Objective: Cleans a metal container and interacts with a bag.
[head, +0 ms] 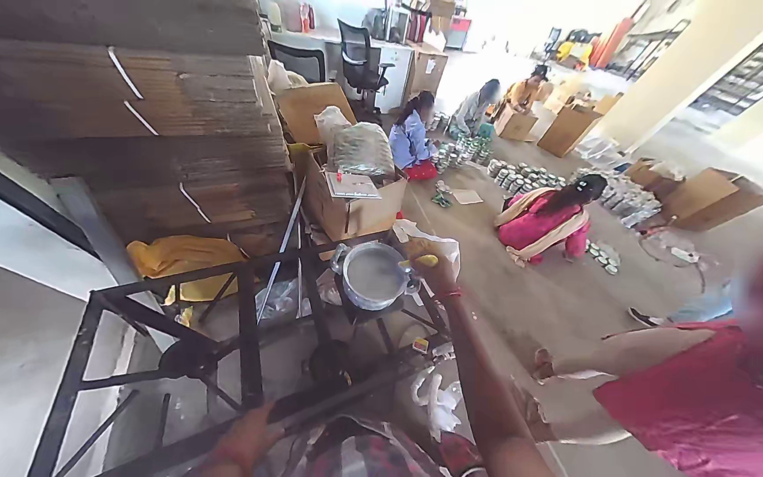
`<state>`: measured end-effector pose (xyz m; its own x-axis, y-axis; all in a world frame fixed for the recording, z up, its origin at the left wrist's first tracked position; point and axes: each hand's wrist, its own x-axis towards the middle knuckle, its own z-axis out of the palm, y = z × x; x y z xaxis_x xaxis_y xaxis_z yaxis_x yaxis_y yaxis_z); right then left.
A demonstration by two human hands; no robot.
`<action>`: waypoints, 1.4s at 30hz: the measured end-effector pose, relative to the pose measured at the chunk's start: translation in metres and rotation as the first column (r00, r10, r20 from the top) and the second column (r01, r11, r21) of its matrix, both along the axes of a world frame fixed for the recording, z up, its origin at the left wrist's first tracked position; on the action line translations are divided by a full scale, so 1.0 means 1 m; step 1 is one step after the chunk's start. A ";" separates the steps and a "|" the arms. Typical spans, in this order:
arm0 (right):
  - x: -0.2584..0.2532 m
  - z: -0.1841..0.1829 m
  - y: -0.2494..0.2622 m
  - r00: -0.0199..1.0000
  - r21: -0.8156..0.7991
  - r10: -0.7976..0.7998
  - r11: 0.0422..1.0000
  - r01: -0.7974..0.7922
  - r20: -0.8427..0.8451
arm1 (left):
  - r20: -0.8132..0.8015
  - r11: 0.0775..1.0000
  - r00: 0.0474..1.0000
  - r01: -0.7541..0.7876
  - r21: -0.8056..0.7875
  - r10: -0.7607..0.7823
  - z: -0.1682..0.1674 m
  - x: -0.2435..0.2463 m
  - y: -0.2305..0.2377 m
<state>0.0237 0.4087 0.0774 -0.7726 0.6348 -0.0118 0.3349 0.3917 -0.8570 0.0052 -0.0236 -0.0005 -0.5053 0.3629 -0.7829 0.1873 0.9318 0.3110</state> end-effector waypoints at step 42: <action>0.016 -0.025 -0.034 0.983 -0.200 -0.035 0.980 -0.002 -0.181 | 0.040 0.997 0.999 0.026 0.067 -0.029 -0.001 -0.007 0.009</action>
<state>0.0394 0.3742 0.0521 -0.7628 0.6466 0.0017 0.1703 0.2035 -0.9641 -0.0019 -0.0146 -0.0013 -0.4624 0.4286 -0.7762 0.1986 0.9032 0.3804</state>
